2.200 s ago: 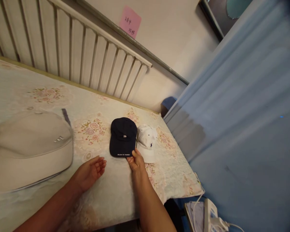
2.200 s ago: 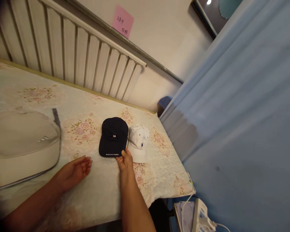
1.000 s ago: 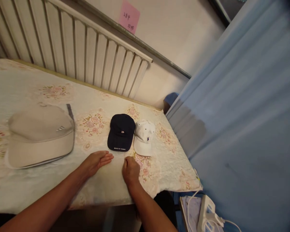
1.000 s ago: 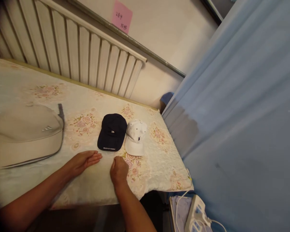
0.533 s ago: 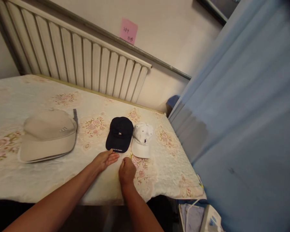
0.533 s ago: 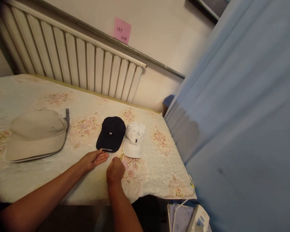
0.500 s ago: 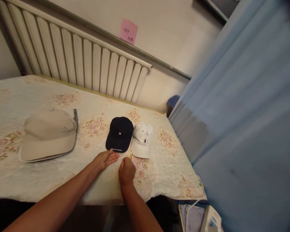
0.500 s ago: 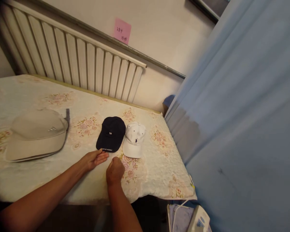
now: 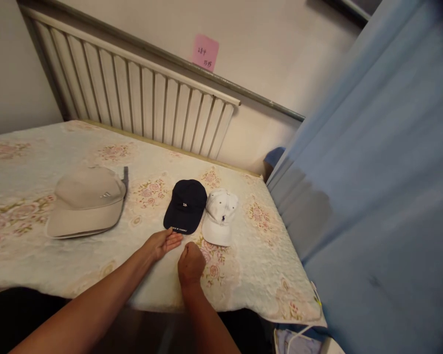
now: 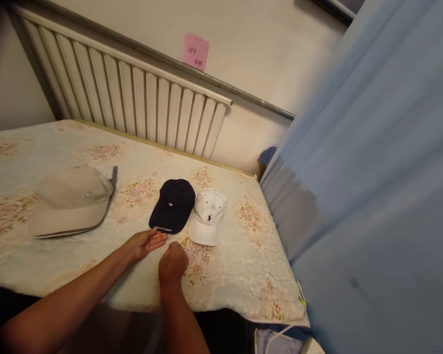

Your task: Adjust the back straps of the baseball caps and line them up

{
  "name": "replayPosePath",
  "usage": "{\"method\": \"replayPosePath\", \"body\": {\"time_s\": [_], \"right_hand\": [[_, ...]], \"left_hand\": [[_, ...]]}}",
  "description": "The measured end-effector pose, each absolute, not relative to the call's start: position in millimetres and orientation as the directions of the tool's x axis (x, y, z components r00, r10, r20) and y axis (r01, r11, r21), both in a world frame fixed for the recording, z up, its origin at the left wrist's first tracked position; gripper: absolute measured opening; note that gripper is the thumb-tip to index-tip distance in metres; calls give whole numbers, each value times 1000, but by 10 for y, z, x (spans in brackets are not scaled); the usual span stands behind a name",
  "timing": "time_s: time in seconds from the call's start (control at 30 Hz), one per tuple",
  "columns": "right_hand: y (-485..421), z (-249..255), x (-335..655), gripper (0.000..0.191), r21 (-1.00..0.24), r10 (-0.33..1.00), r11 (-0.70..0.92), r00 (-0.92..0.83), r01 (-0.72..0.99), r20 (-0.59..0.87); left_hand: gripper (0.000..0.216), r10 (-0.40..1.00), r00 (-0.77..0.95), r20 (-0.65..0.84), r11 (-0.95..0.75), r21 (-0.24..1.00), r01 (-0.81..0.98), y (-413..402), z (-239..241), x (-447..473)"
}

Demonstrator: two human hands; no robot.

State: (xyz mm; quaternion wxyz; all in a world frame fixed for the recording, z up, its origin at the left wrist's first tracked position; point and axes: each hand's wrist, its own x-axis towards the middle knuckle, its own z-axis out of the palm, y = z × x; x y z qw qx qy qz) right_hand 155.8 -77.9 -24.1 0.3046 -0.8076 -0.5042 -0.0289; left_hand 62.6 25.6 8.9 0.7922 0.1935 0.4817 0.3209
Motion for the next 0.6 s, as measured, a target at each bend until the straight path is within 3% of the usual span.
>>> {"method": "replayPosePath", "body": {"time_s": [0.6], "right_hand": [[-823, -263, 1548, 22, -396, 833, -271, 420, 877, 360]], "left_hand": [[11, 748, 304, -590, 663, 658, -357, 151, 54, 598]]}}
